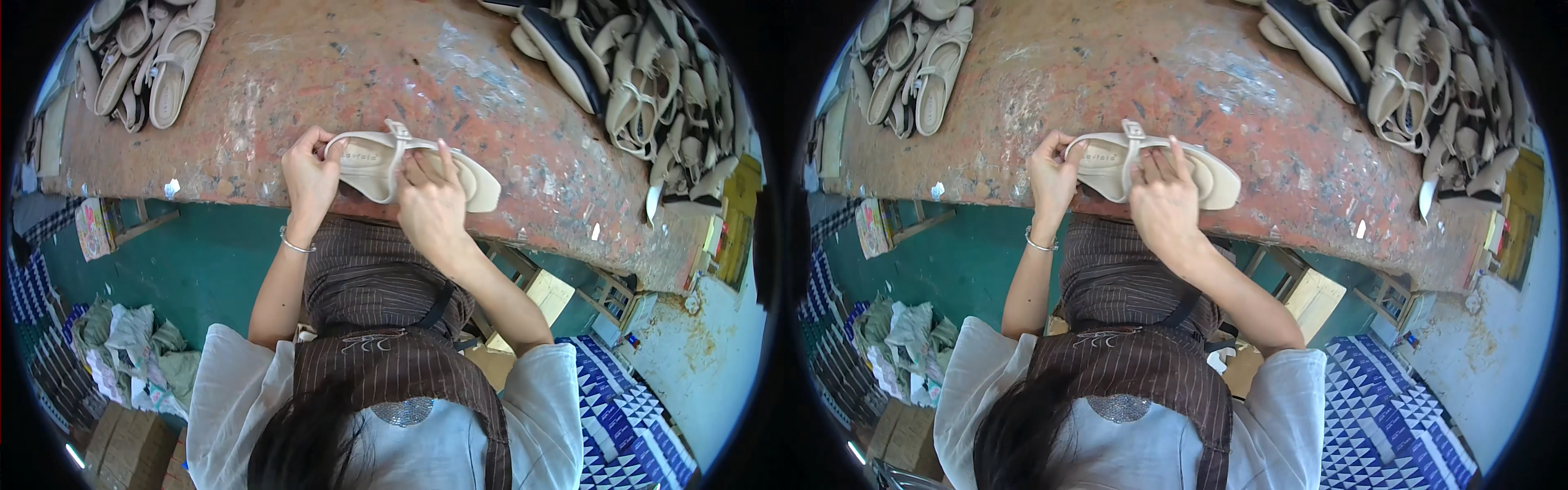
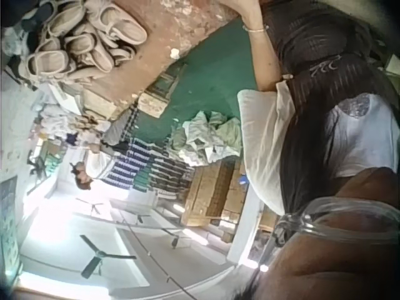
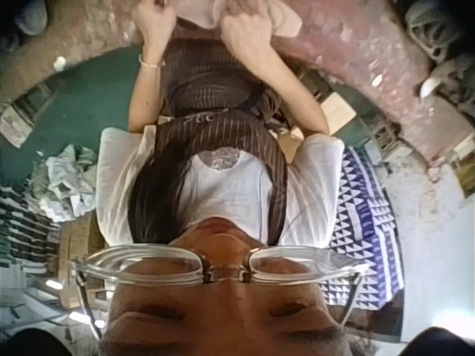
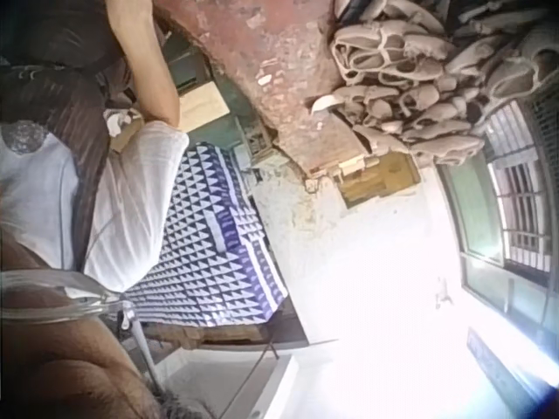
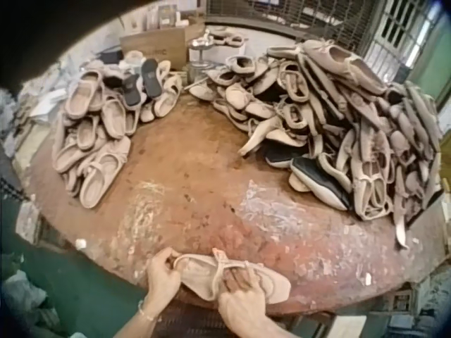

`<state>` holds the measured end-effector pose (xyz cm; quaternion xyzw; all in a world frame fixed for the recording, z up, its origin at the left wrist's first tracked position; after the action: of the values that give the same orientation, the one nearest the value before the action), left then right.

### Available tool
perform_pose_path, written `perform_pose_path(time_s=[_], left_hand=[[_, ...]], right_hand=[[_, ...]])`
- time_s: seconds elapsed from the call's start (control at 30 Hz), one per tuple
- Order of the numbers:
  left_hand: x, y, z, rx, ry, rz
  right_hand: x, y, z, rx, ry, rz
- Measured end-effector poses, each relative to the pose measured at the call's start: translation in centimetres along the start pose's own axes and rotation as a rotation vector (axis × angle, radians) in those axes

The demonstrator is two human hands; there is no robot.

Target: The person inserts insoles into shoes by hand and smooths them into place on the workbench. The person also retrieves more insoles from cardboard boxes on the floor, places them onto the worktable, and fits them into shoes.

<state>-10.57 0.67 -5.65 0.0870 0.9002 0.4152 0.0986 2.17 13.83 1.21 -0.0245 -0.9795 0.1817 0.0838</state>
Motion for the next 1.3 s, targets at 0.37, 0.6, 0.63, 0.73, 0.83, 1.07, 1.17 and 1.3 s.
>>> perform_pose_path(time_s=[0.37,0.6,0.63,0.73,0.83,1.07,1.17,1.3], left_hand=[[-13.2,8.8,5.1,0.484,-0.33,0.436],[-17.6,10.4,9.4,0.557,-0.363,0.79],[-17.6,9.9,9.9,0.634,-0.356,0.794],[-17.9,8.5,10.2,0.689,-0.42,0.84],[-17.7,8.8,10.9,0.661,-0.442,0.833],[-17.3,9.0,10.0,0.519,-0.424,0.777],[-16.7,10.8,9.3,0.632,-0.36,0.823],[-16.8,9.6,9.8,0.558,-0.389,0.797]], right_hand=[[-0.6,12.3,-7.1,0.681,0.441,0.695],[-6.1,2.5,-2.3,0.322,0.205,0.264],[-6.0,2.6,-1.5,0.297,0.193,0.283],[-3.9,3.1,0.0,0.122,0.2,0.273],[1.4,7.4,1.0,0.109,0.037,0.401],[-3.2,4.0,1.2,0.133,0.144,0.244],[1.1,7.1,0.8,0.036,0.022,0.311],[0.1,5.5,-1.3,0.053,0.177,0.274]])
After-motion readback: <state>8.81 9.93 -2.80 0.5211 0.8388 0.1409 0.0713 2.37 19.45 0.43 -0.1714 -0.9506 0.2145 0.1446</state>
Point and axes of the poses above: each hand's wrist, its own x-axis towards the middle knuckle, its own z-axis out of the palm, y = z × x, the point moved 10 cm from there along x, towards the middle knuckle, and after that the axes turned 11 degrees about x, right-handed, at the moved point
